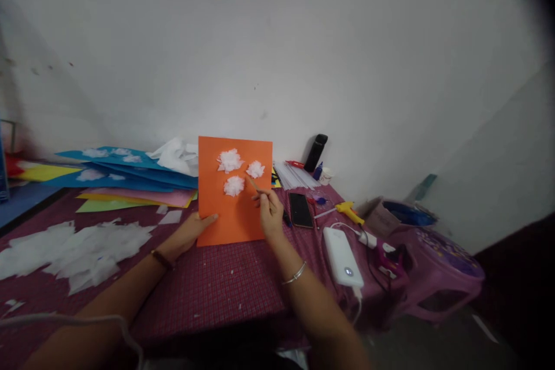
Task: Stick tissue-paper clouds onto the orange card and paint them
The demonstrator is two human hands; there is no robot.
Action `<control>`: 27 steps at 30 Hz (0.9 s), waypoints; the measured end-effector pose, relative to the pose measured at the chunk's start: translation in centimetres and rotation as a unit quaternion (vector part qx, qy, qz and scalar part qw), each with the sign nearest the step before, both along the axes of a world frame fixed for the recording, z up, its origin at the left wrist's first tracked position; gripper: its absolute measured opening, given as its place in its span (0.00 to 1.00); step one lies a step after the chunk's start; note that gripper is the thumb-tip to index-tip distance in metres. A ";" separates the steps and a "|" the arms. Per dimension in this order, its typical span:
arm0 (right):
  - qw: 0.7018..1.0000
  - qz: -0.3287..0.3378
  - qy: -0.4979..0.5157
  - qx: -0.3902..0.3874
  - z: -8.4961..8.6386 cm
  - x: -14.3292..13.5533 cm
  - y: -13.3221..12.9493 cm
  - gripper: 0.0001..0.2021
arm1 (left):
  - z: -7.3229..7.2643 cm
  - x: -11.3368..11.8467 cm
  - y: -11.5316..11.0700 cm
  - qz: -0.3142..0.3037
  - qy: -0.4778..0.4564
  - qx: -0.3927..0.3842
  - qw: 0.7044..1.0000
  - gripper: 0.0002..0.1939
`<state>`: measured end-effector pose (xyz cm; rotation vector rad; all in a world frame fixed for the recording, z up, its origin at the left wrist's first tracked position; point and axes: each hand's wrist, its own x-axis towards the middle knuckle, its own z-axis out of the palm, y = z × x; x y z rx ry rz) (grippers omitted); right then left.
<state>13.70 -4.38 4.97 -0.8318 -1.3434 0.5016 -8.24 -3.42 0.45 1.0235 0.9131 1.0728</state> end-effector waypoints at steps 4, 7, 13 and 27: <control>0.999 -0.005 -0.027 -0.025 -0.5 0.0 0.4 0.12 | 0.3 -0.1 -0.2 -0.007 -0.005 0.004 1.000 0.30; 0.998 0.013 -0.059 -0.026 -0.7 -0.3 0.3 0.12 | 0.3 -0.1 -0.2 -0.009 -0.006 0.008 1.000 0.29; 0.999 0.023 -0.031 0.010 -0.5 -0.2 -0.5 0.11 | -0.3 -0.2 0.1 -0.006 -0.017 0.009 1.000 0.28; 0.983 0.054 -0.175 -0.012 -1.3 -1.2 -0.8 0.11 | -0.4 -0.2 0.3 -0.004 -0.032 0.019 0.999 0.29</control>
